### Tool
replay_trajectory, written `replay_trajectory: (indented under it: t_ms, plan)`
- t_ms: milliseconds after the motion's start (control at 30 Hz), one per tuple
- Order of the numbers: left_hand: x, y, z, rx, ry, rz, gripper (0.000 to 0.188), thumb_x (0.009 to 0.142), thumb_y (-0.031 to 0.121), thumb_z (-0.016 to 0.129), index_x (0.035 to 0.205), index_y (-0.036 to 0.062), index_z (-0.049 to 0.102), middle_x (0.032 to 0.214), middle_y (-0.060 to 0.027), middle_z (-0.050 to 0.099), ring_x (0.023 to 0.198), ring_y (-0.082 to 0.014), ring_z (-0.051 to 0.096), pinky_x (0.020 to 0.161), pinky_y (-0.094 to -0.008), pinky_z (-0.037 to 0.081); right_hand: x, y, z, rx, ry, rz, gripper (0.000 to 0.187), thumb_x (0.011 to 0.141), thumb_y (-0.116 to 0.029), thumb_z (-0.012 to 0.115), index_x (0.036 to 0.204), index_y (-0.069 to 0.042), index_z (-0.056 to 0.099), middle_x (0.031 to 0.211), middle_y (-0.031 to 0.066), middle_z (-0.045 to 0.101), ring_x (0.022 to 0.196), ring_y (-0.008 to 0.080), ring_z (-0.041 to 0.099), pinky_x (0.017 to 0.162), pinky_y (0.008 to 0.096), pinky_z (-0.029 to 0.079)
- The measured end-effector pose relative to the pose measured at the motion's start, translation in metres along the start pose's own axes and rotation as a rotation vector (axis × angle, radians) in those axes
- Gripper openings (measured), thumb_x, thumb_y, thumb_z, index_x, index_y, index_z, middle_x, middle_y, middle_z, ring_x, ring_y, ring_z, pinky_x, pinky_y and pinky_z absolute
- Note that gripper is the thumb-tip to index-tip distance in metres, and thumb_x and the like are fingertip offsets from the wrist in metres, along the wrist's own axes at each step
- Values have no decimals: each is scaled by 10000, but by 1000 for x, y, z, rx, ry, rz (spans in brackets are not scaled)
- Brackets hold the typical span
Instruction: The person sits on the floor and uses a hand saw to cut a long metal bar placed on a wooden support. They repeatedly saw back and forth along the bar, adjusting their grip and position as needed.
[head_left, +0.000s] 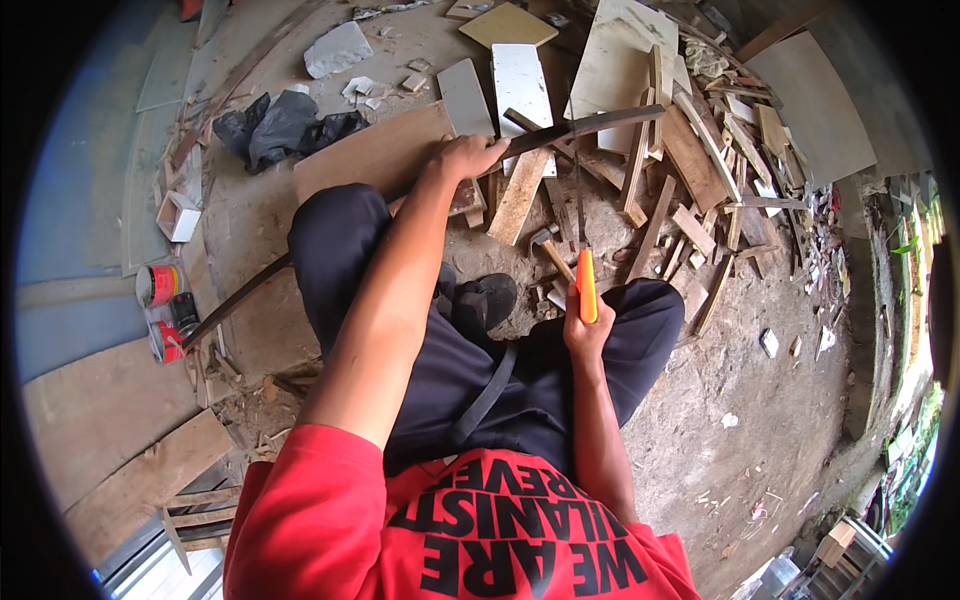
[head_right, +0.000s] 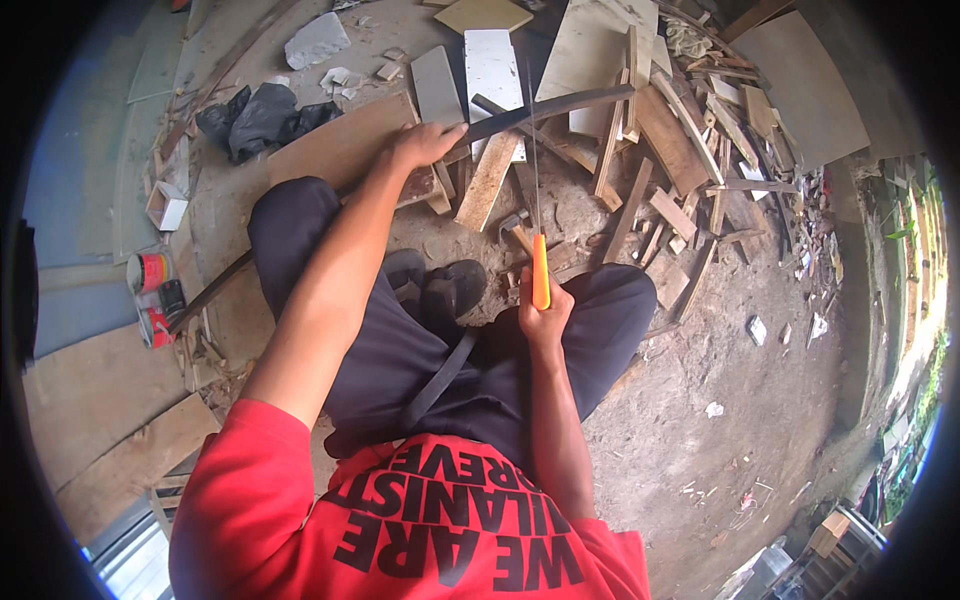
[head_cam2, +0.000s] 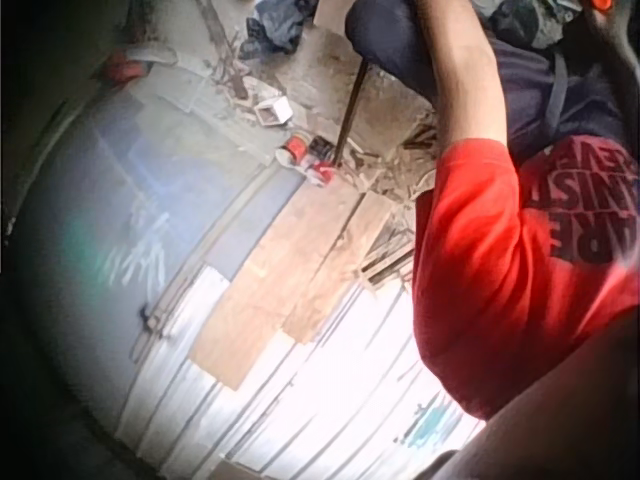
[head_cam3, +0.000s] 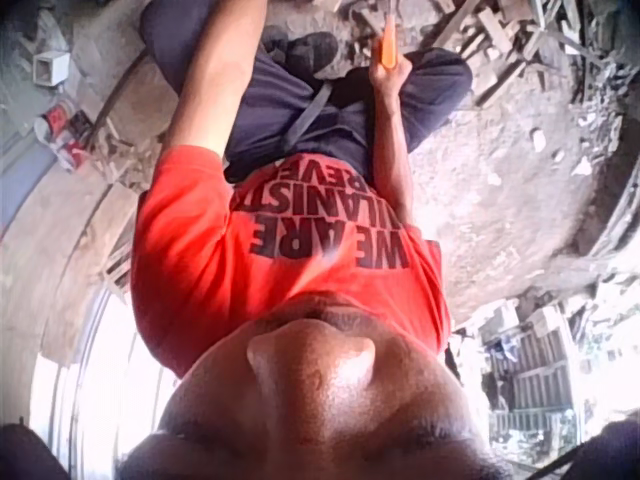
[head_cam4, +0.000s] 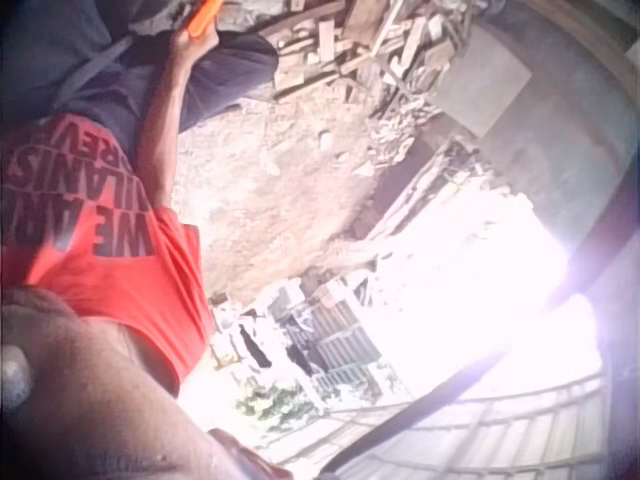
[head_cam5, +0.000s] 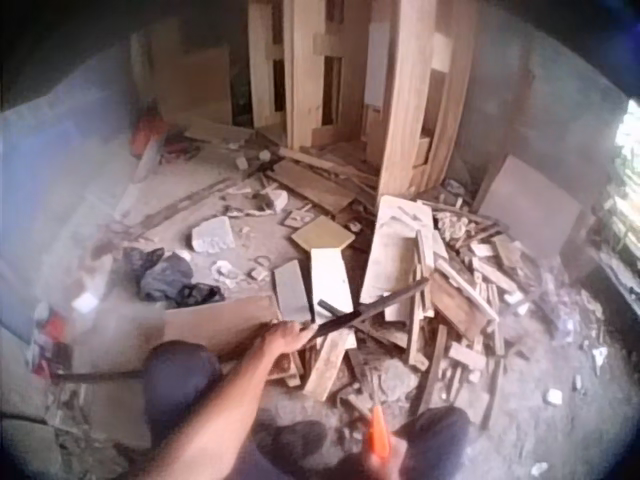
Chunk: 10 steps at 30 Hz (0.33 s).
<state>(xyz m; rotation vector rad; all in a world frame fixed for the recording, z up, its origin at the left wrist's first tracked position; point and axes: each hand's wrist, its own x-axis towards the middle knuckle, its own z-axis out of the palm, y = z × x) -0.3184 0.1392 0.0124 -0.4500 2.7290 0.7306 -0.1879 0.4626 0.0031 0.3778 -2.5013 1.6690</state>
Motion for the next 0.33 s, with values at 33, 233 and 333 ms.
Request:
replay_trajectory:
  t_ms: [33, 233, 333]
  plan:
    - [7, -11, 0, -22, -23, -10, 742, 940, 622, 410, 1150, -40, 671, 1205, -296, 623, 1201, -409, 576, 1073, -493, 362, -1, -3, 4, 27, -11, 3, 160, 886, -99, 687, 788, 10, 624, 530, 96, 487, 437, 151, 470, 473, 311, 403]
    - [30, -3, -38, 127, -169, -87, 660, 926, 576, 519, 1199, -9, 661, 1208, -230, 657, 1161, -365, 613, 981, -484, 467, -7, -1, 8, 81, -20, 1, 190, 925, -132, 678, 806, 14, 655, 535, 32, 528, 500, 69, 476, 478, 276, 398]
    - [25, 3, -73, 200, -187, -242, 624, 890, 579, 576, 1216, 56, 675, 1183, -206, 674, 1137, -331, 632, 964, -487, 483, -14, 9, 16, 230, -22, 52, 195, 934, -171, 684, 844, 2, 691, 563, 9, 557, 519, 68, 462, 489, 264, 404]
